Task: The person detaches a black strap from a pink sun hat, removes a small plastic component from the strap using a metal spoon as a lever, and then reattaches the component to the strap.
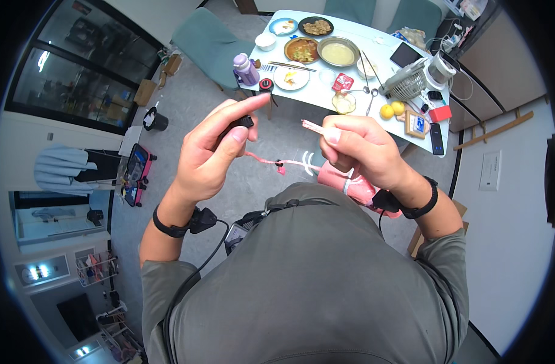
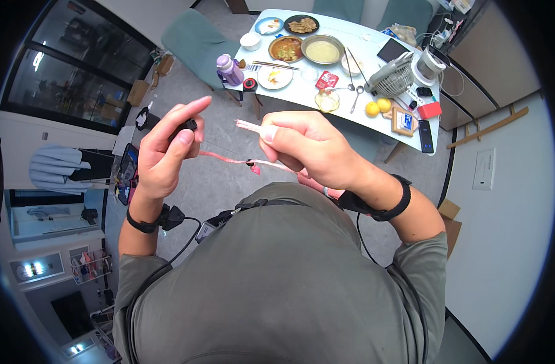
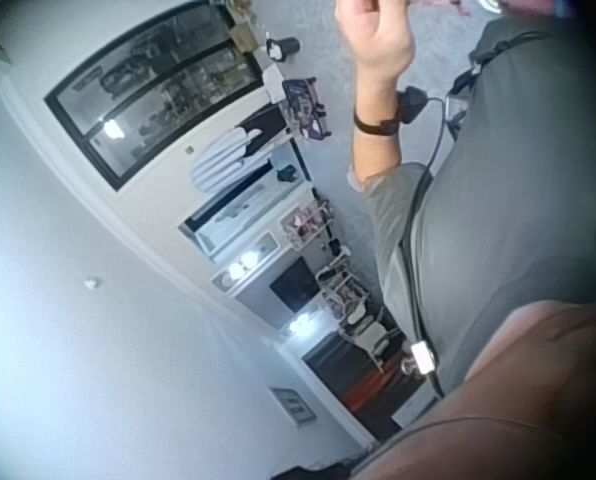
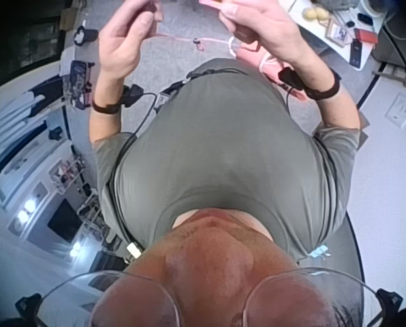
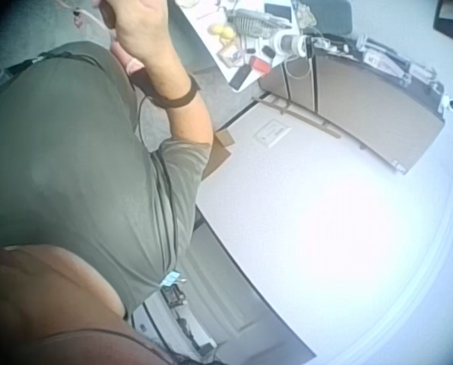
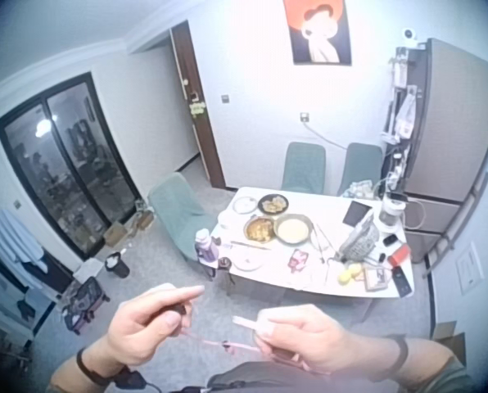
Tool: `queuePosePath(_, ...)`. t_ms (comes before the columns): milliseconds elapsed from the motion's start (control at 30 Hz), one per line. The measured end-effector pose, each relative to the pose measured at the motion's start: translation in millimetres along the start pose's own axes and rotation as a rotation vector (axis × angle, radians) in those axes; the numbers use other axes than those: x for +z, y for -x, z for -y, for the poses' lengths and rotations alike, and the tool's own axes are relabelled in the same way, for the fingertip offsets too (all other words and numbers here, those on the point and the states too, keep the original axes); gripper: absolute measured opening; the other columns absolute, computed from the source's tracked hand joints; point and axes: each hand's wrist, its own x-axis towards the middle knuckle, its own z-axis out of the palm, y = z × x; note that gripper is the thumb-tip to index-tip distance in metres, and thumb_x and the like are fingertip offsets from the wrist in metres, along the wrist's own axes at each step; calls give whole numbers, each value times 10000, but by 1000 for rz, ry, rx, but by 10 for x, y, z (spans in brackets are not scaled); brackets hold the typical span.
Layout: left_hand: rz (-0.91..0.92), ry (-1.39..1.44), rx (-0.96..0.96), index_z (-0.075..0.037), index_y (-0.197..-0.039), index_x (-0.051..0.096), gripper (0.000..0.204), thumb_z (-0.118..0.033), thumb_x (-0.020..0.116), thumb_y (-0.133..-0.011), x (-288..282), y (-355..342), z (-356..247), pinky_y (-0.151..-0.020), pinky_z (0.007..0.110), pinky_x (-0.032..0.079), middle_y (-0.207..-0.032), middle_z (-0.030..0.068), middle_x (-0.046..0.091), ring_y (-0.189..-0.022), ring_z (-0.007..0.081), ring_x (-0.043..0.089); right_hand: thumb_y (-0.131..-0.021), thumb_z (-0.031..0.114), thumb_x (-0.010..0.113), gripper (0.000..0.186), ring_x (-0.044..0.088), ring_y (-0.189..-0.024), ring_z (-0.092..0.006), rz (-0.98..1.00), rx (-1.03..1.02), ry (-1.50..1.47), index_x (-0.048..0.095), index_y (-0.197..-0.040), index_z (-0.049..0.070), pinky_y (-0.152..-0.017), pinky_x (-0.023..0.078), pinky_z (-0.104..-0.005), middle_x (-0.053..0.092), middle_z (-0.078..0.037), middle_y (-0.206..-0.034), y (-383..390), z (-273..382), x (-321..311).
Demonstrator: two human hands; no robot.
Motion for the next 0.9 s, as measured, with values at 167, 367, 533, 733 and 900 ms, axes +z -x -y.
queuePosePath(167, 26, 213, -151, 10, -1312, 579, 293, -100, 469, -1064, -14, 11, 56, -567, 178, 326, -963, 87, 661, -641, 21, 390, -1085, 324, 474, 335, 375, -658, -36, -24, 3, 96, 607, -927, 61, -581, 318, -231, 449, 62, -724, -137, -90, 122)
queuePosePath(367, -45, 748, -114, -41, -1269, 468, 218, -163, 446, -1089, 74, -83, 184, -533, 232, 324, -955, 139, 614, -594, 59, 343, -1077, 313, 486, 331, 450, -760, -87, -80, -103, 249, 628, -1028, 18, -674, 402, -279, 494, 13, -818, -477, -485, 235)
queuePosePath(533, -128, 868, -68, -46, -1276, 455, 208, -139, 421, -1094, 63, -131, 248, -637, 253, 421, -1019, 126, 585, -688, 99, 447, -1069, 315, 508, 335, 489, -689, -68, -33, -85, 101, 668, -1120, 26, -615, 430, -273, 593, 6, -854, -678, -604, 368)
queuePosePath(733, -259, 748, -80, -37, -1240, 470, 201, -158, 450, -1081, 55, -102, 236, -891, 363, 494, -1097, 173, 644, -933, 225, 610, -1010, 389, 621, 349, 509, -644, -15, -66, 230, -87, 689, -1139, 73, -474, 375, -189, 647, 34, -887, -653, -530, 393)
queuePosePath(900, -321, 510, -99, -31, -1166, 522, 175, -155, 477, -1052, -166, -78, 283, -975, 406, 495, -1138, 206, 686, -1035, 268, 660, -997, 418, 652, 411, 543, -738, -16, -103, 154, -28, 708, -1188, 59, -533, 416, -183, 661, 56, -919, -532, -333, 392)
